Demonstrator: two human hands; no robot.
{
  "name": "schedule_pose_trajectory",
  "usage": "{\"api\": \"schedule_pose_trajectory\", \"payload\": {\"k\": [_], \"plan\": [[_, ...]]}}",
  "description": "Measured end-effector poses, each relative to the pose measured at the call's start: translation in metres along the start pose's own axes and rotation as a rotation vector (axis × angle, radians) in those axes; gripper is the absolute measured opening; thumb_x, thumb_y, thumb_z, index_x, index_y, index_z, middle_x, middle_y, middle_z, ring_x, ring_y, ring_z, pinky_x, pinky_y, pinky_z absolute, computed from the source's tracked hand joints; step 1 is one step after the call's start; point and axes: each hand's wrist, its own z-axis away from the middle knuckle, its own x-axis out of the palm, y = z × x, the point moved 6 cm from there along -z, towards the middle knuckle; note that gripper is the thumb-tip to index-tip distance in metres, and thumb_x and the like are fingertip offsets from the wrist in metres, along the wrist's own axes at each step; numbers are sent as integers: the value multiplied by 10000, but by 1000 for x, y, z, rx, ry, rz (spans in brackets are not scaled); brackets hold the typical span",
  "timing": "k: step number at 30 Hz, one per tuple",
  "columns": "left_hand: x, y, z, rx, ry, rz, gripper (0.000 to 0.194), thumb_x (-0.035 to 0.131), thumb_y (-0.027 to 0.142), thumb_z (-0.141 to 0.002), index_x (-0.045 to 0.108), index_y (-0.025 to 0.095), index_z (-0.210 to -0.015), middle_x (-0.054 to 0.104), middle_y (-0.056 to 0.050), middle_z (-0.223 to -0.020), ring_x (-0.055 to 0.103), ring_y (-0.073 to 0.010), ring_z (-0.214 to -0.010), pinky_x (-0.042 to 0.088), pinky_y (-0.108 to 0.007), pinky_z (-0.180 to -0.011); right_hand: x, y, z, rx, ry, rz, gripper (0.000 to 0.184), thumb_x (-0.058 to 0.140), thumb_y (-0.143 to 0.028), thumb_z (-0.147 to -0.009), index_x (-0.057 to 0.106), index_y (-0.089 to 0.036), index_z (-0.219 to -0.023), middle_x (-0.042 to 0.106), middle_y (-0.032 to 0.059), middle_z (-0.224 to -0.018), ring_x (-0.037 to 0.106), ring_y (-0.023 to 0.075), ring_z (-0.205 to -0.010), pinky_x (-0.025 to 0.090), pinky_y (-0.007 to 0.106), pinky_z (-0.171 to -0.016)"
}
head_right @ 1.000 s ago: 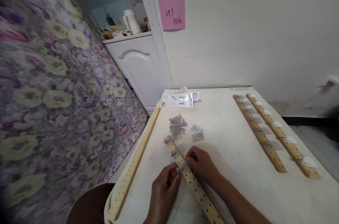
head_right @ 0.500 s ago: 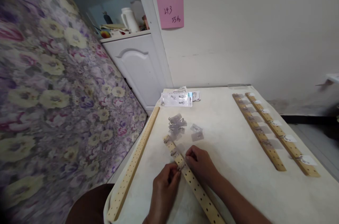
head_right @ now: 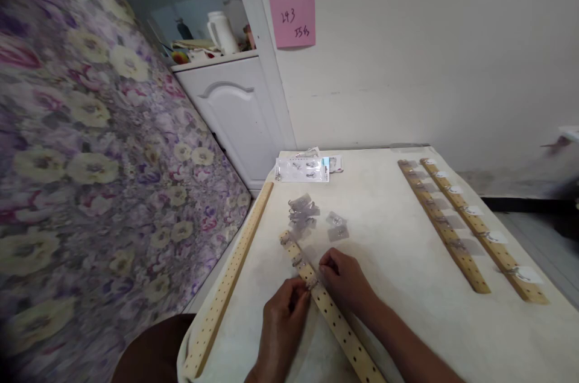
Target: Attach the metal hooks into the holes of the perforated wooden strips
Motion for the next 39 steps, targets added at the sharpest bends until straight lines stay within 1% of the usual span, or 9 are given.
{"api": "schedule_pose_trajectory", "payload": {"k": [4,9,21,26,29,32,36,39], "plan": [[0,-1,0,10,2,-17,120,522,277,-816,609,204,-855,604,10,-694,545,-145,-643,395,-222,-597,0,0,0,3,-16,7,66,508,-200,-738,564,-185,-706,565,-20,-601,513,142,-589,375,244,-564],[1,-1,1,0,-14,-23,127,513,269,-822,603,205,-885,628,-2,-739,564,-155,-677,407,-234,-623,0,-1,1,9,-21,3,67,504,-198,-742,560,-184,-707,571,-17,-611,518,142,-595,375,246,-569],[2,0,1,10,-30,-13,121,502,261,-832,601,211,-882,629,1,-756,568,-154,-705,411,-232,-652,0,0,1,11,-24,-1,58,501,-182,-734,547,-184,-700,563,-19,-608,506,135,-592,371,237,-563],[1,0,1,13,-17,-16,116,506,252,-827,607,207,-862,642,0,-760,578,-156,-712,415,-231,-654,1,1,1,15,-29,6,53,501,-181,-729,540,-182,-693,552,-22,-600,498,129,-585,365,230,-557],[2,-1,1,14,-23,-12,126,498,254,-834,607,213,-883,650,1,-778,585,-155,-721,421,-231,-660,1,1,2,20,-23,8,60,499,-191,-736,558,-184,-743,553,-27,-601,497,127,-578,365,227,-553],[2,-1,1,19,-21,-12,130,494,245,-835,610,218,-887,656,2,-794,590,-156,-731,425,-234,-669,3,1,3,25,-39,-4,124,488,-196,-748,584,-190,-827,555,-34,-592,497,125,-562,366,225,-546],[2,0,2,28,-31,-16,124,494,236,-835,610,219,-877,652,5,-789,590,-152,-729,426,-234,-679,5,-2,4,2,-52,31,101,535,-225,-734,595,-191,-807,560,-32,-597,500,127,-570,367,229,-553],[2,0,1,25,-41,-13,119,495,242,-840,606,220,-877,648,8,-782,589,-148,-730,426,-233,-687,5,-2,4,24,-39,49,112,585,-238,-702,588,-192,-803,554,-35,-601,505,129,-580,370,231,-560]]}}
